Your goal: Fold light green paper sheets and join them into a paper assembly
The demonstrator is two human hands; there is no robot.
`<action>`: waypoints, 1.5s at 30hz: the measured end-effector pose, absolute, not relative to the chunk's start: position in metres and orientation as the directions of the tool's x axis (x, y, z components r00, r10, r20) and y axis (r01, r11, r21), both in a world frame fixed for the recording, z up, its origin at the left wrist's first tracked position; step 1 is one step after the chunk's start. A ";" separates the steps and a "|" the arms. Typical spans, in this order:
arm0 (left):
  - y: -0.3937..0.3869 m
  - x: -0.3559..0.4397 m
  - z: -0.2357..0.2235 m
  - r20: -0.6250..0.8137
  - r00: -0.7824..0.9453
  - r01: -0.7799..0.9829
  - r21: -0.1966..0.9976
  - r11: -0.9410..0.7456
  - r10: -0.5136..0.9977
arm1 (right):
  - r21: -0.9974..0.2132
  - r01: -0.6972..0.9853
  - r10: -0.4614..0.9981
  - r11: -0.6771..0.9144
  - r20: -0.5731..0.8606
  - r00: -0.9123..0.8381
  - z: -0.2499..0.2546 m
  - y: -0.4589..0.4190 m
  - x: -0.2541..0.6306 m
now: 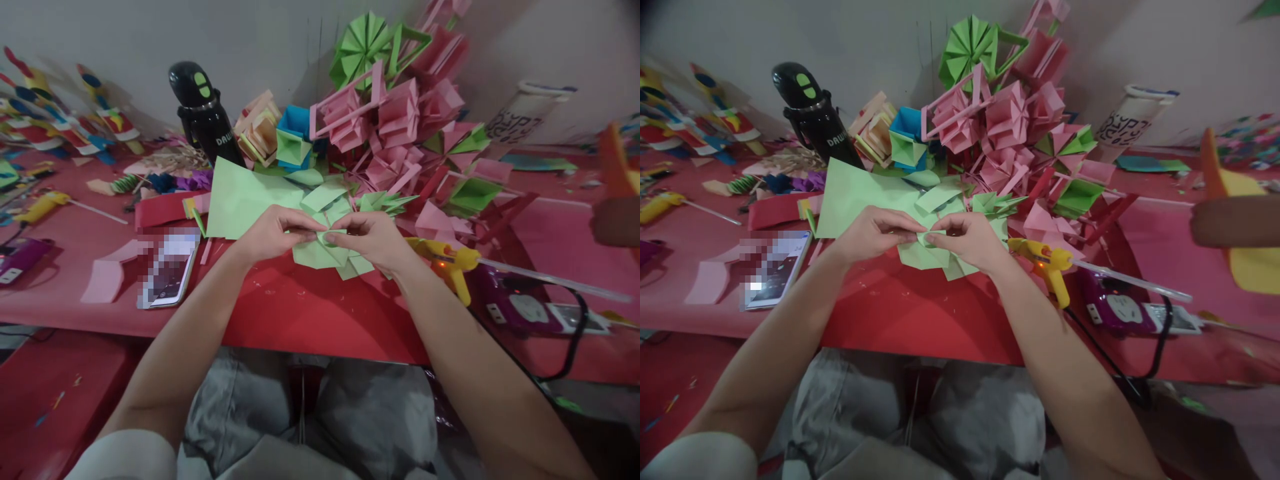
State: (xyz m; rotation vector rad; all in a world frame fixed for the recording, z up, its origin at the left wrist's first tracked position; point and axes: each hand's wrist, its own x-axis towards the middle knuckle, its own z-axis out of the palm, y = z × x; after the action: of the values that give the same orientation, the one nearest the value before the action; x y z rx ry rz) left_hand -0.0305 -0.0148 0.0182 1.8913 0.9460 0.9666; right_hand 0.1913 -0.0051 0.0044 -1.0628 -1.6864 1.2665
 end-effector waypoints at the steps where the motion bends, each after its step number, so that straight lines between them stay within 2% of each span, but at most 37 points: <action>1: -0.015 -0.031 0.018 0.279 0.432 0.252 0.876 -0.411 0.858 | -0.971 0.172 0.928 0.164 0.092 -0.362 0.005 -0.005 0.191; 7: -0.019 -0.031 0.022 0.225 0.438 0.268 0.891 -0.365 0.871 | -0.968 0.178 0.925 0.177 0.102 -0.365 0.006 -0.006 0.190; 15: -0.017 -0.024 0.018 0.190 0.360 0.259 0.920 -0.294 0.913 | -0.957 0.199 0.916 0.210 0.121 -0.384 0.005 -0.005 0.189; 23: -0.012 -0.026 0.013 0.192 0.178 0.192 0.955 -0.225 0.965 | -0.942 0.031 0.891 0.333 0.303 -0.339 0.003 -0.003 0.187; 29: -0.013 -0.017 0.010 0.126 0.084 0.107 0.985 -0.134 0.989 | -0.893 0.144 0.877 0.428 0.371 -0.305 -0.006 -0.006 0.180; 32: -0.011 -0.012 0.006 0.036 0.067 0.031 0.999 -0.039 0.997 | -0.856 0.176 0.862 0.486 0.436 -0.258 -0.008 -0.005 0.180; 35: -0.009 -0.010 0.005 -0.074 0.067 -0.058 0.995 0.078 0.995 | -0.775 0.237 0.803 0.585 0.513 -0.305 -0.008 -0.003 0.183; 38: -0.009 -0.009 0.006 -0.117 0.068 -0.108 0.986 0.124 0.991 | -0.698 0.301 0.755 0.650 0.551 -0.355 -0.008 -0.001 0.184; 45: -0.009 -0.011 0.008 -0.185 0.143 -0.174 0.962 0.208 0.972 | -0.753 0.346 0.826 0.559 0.471 -0.310 -0.003 -0.004 0.184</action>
State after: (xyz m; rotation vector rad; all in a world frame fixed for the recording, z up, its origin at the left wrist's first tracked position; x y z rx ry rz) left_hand -0.0110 -0.0093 0.0078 0.9849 1.0694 1.0577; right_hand 0.1839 -0.0036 -0.0033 -0.9523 -1.8909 0.6688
